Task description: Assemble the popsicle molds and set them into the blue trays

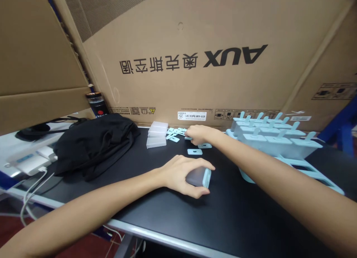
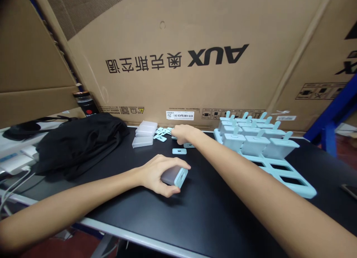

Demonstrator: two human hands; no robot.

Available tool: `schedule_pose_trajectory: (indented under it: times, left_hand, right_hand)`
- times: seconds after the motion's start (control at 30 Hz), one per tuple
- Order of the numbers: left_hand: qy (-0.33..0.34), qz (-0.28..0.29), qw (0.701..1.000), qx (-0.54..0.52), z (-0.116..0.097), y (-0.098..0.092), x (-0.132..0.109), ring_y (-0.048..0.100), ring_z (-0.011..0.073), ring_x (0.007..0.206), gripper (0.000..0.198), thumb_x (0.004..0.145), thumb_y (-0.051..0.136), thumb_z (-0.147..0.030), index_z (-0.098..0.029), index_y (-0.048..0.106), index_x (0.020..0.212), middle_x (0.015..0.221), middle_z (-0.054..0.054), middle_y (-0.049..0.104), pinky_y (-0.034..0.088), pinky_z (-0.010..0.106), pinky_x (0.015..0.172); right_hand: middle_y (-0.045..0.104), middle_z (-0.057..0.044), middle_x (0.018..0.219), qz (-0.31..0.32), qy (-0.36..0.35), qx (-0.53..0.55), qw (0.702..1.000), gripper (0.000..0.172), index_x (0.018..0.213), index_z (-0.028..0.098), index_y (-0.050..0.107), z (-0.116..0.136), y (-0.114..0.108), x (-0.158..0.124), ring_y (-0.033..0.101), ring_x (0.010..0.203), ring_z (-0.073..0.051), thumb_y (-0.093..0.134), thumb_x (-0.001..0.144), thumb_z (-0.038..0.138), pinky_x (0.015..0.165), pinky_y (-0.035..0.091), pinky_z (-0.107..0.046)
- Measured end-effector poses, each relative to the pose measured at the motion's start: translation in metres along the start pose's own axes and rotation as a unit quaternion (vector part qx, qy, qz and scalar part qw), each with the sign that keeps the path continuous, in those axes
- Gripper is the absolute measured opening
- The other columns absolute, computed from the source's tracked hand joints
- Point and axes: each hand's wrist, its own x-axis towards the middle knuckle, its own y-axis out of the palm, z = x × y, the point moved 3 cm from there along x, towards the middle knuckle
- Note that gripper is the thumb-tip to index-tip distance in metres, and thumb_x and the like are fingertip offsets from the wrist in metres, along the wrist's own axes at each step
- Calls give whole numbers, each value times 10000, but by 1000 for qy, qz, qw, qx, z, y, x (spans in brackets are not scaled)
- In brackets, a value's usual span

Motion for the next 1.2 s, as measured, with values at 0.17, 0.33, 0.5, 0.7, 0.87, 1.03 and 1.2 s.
schedule_pose_trajectory:
  times: [0.17, 0.33, 0.5, 0.7, 0.87, 1.03, 1.2]
  left_hand:
    - [7, 3, 1000, -12, 1, -1, 2, 668, 160, 837, 513, 790, 626, -517, -249, 551, 1222, 1046, 3, 697, 494, 229, 790]
    - [21, 36, 999, -5, 0, 3, 1, 684, 167, 899, 497, 795, 625, -533, -270, 542, 1208, 1097, -7, 691, 493, 222, 816]
    - [20, 42, 999, -20, 2, 2, 1, 669, 190, 961, 523, 817, 618, -514, -273, 498, 1266, 1151, 13, 662, 491, 259, 866]
    - [29, 29, 995, -89, 5, -3, 0, 567, 271, 1185, 595, 909, 538, -416, -228, 307, 1424, 1365, 130, 510, 460, 392, 994]
    - [32, -24, 991, -129, 12, 2, 0, 588, 266, 1123, 529, 920, 546, -306, -223, 288, 1375, 1265, 140, 533, 475, 455, 970]
    - [23, -68, 963, -260, 16, 8, 4, 662, 180, 963, 394, 899, 633, -289, -239, 353, 1172, 1102, 71, 575, 549, 401, 895]
    - [-41, -106, 949, -293, 20, 7, 6, 690, 166, 875, 484, 793, 762, -348, -231, 363, 1040, 1001, 29, 584, 597, 353, 799]
  right_hand:
    - [699, -118, 999, -1, 6, 6, 1000, 301, 1037, 164, 713, -16, 0, 2, 656, 829, -232, 540, 861, 337, 686, 458, -309]
    - [668, -160, 1115, -53, 27, 4, 998, 378, 1207, 118, 627, -31, 8, 23, 630, 995, -257, 543, 874, 277, 810, 451, -309]
    - [683, -152, 1032, -57, 46, 8, 997, 341, 1107, 121, 663, -38, 18, 38, 640, 928, -254, 602, 774, 161, 734, 447, -296]
    - [697, -112, 1000, -55, 35, 14, 998, 259, 1034, 146, 689, -42, 19, 32, 639, 931, -233, 594, 801, 208, 754, 446, -282]
    - [699, -119, 993, -37, 32, 13, 999, 332, 1090, 144, 698, -34, 15, 33, 639, 933, -237, 603, 775, 187, 758, 447, -293]
    - [698, -119, 869, 5, 51, 19, 999, 330, 956, 103, 727, -32, 7, 34, 641, 809, -240, 708, 650, 224, 644, 439, -292]
    - [681, -57, 762, -27, 49, 50, 997, 168, 822, 141, 670, -34, -25, -3, 631, 753, -197, 661, 710, 266, 624, 430, -270]
